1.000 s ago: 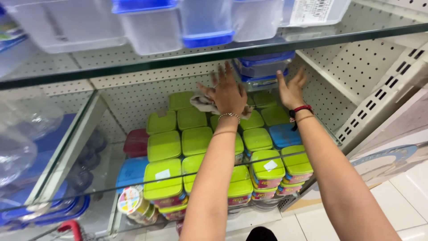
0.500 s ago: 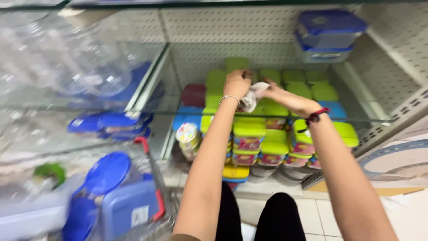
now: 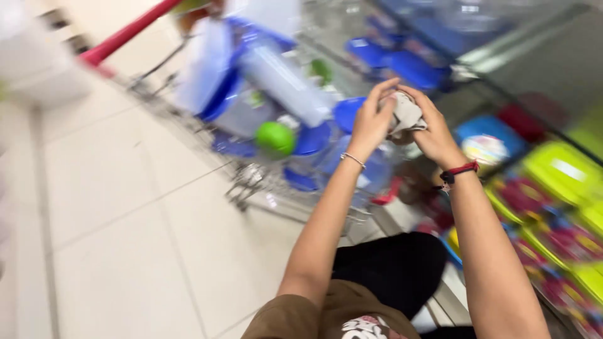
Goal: Clean plastic containers with a cloth and place them in a shopping cart.
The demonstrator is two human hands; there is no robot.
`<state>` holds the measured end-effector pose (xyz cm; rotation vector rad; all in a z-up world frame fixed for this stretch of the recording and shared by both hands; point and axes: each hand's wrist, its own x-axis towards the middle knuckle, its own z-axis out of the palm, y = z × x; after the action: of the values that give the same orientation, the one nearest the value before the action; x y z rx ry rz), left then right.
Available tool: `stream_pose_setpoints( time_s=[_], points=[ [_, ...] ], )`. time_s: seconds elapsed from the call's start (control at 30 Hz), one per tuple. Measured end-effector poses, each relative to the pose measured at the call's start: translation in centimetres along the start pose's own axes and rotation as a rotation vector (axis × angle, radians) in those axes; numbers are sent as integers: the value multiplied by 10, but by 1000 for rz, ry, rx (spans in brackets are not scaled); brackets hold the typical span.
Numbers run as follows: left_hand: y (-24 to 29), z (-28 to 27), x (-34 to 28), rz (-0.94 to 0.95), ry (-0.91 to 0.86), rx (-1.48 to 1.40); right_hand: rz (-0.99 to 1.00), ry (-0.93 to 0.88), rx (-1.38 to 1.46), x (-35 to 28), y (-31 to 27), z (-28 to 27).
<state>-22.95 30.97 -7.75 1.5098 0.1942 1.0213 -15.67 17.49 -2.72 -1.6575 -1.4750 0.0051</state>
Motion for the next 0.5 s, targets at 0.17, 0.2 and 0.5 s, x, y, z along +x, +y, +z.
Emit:
stream_pose_setpoints(
  time_s=[0.17,0.2,0.5],
  points=[
    [59,-92,-23,117,337,491,192,15,563,46,50,94],
    [64,-105,-23,127,448,551,144,78,616,56,67,108],
    [-2,-133,33,99,778,392,660,-16,980,99,120,137]
  ],
)
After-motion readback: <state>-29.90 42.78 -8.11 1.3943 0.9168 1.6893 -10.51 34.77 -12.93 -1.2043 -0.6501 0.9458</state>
